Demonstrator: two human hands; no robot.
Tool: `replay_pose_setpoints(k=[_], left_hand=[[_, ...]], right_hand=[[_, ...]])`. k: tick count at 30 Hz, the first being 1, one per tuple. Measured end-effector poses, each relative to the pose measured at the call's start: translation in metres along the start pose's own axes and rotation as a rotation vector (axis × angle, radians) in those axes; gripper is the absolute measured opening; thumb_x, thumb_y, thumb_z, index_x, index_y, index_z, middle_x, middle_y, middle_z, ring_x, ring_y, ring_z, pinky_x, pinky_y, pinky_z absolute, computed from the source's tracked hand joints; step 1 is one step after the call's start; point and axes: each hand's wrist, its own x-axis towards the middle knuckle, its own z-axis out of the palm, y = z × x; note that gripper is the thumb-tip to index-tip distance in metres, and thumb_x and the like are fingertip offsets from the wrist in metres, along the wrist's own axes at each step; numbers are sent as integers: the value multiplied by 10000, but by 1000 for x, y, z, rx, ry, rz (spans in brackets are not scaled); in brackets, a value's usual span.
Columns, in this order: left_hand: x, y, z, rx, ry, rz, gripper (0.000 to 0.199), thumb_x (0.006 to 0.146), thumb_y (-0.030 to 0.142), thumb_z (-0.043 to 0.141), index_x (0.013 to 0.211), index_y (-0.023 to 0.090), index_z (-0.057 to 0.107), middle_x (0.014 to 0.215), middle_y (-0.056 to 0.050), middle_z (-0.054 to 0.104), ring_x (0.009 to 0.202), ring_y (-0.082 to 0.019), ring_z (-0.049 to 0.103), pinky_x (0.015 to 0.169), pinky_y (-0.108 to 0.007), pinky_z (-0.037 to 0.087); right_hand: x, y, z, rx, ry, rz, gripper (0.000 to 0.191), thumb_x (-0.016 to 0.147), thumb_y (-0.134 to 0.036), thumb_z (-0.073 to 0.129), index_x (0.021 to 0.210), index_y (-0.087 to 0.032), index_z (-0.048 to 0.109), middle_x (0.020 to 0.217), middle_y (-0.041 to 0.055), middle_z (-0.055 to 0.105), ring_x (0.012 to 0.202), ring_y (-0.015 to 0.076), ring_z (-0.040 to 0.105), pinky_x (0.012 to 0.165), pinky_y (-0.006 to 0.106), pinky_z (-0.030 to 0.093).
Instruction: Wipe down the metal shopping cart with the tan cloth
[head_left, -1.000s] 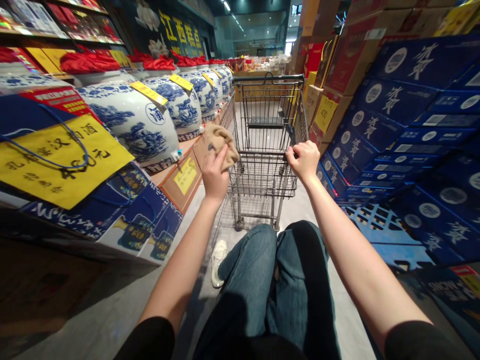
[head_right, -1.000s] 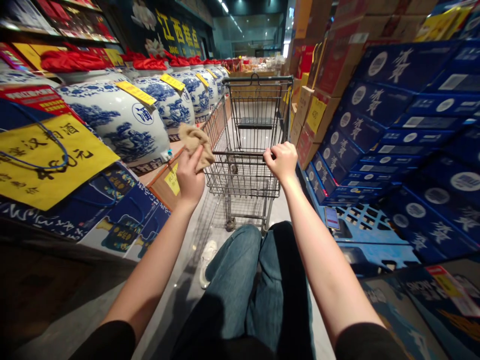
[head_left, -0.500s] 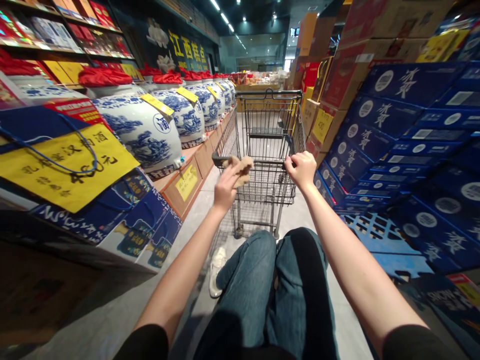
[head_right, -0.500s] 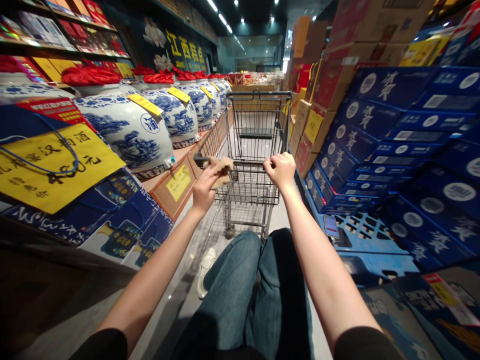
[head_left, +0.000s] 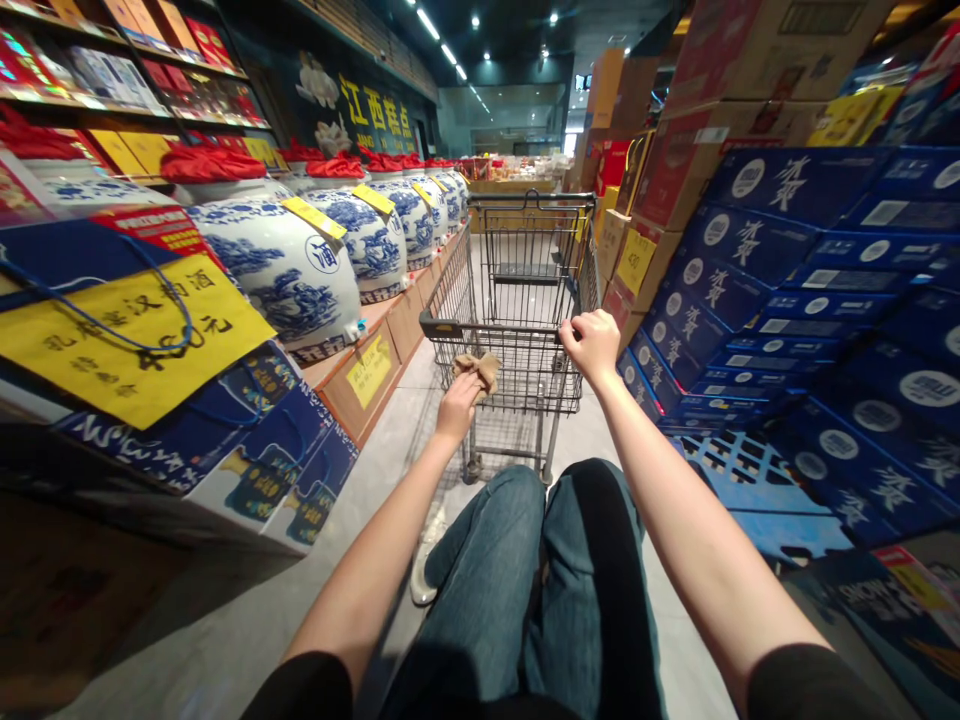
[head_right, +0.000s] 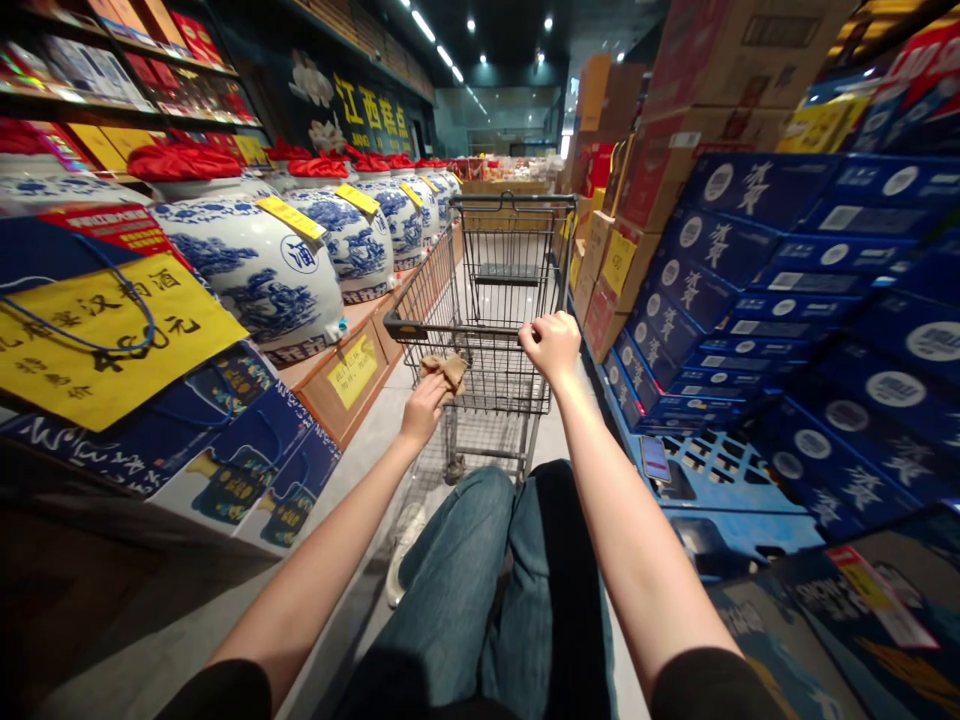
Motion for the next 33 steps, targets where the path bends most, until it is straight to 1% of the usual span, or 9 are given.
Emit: replay_pose_setpoints(k=[4,9,13,17,20,22,25,28,33], left_hand=[[-9,-8,-3,6,-82,-5,590,816,-48,505,1294,191,753,1514,-111,686,1520,-270,551,1342,-548,396],[-38,-17,10,-5,-189,-36,398,867,33,553,1128,216,790,1349,-92,778,1376,-243,671,1206,-473,551],[-54,-17,16,-26,-196,-50,339,811,53,612,1032,225,804,1232,-100,810,1264,-260,730,1153,-467,585],[-32,-7,-4,-49,-155,-7,500,746,-12,572,1123,218,806,1310,-109,786,1320,-284,696,1203,-522,547],[-1,2,-21,-42,-73,17,659,767,-53,485,1306,222,745,1536,-86,664,1521,-262,528,1340,-544,385],[12,5,-21,-27,-28,19,685,789,-59,466,1365,223,706,1632,-73,579,1608,-260,408,1376,-555,316],[5,6,-3,42,-64,-1,631,833,-51,473,1370,198,693,1582,-112,613,1575,-277,452,1347,-557,369],[-21,2,23,48,-87,-48,442,856,-5,563,1210,176,756,1383,-154,719,1397,-316,619,1211,-541,537],[-38,-5,44,37,-39,-91,258,912,85,655,1114,189,777,1357,-166,700,1405,-343,581,1217,-567,520]], right_hand=[[-1,0,2,13,9,2,414,883,-301,575,562,-273,314,598,32,539,731,221,492,798,390,430],[1,1,2,8,-14,9,417,896,-293,571,567,-272,315,603,31,544,724,217,491,805,385,428],[2,0,1,3,-11,9,424,897,-291,574,568,-272,309,600,30,546,716,215,483,801,379,433],[2,-1,2,20,5,8,423,885,-282,578,560,-272,307,586,27,533,707,214,473,789,381,433],[-1,0,3,32,20,1,424,885,-297,574,565,-275,297,581,28,529,705,217,474,783,390,425],[-3,1,3,27,36,1,424,894,-312,565,569,-275,295,584,31,530,709,222,481,782,397,417],[-4,2,3,9,61,-11,428,917,-328,539,571,-272,292,580,30,519,705,223,485,780,402,407],[-4,3,4,1,72,-34,421,917,-317,526,580,-271,278,569,25,500,687,218,478,770,396,408],[-4,3,4,-15,80,-58,417,918,-307,528,593,-274,270,583,28,509,690,220,480,762,392,409]])
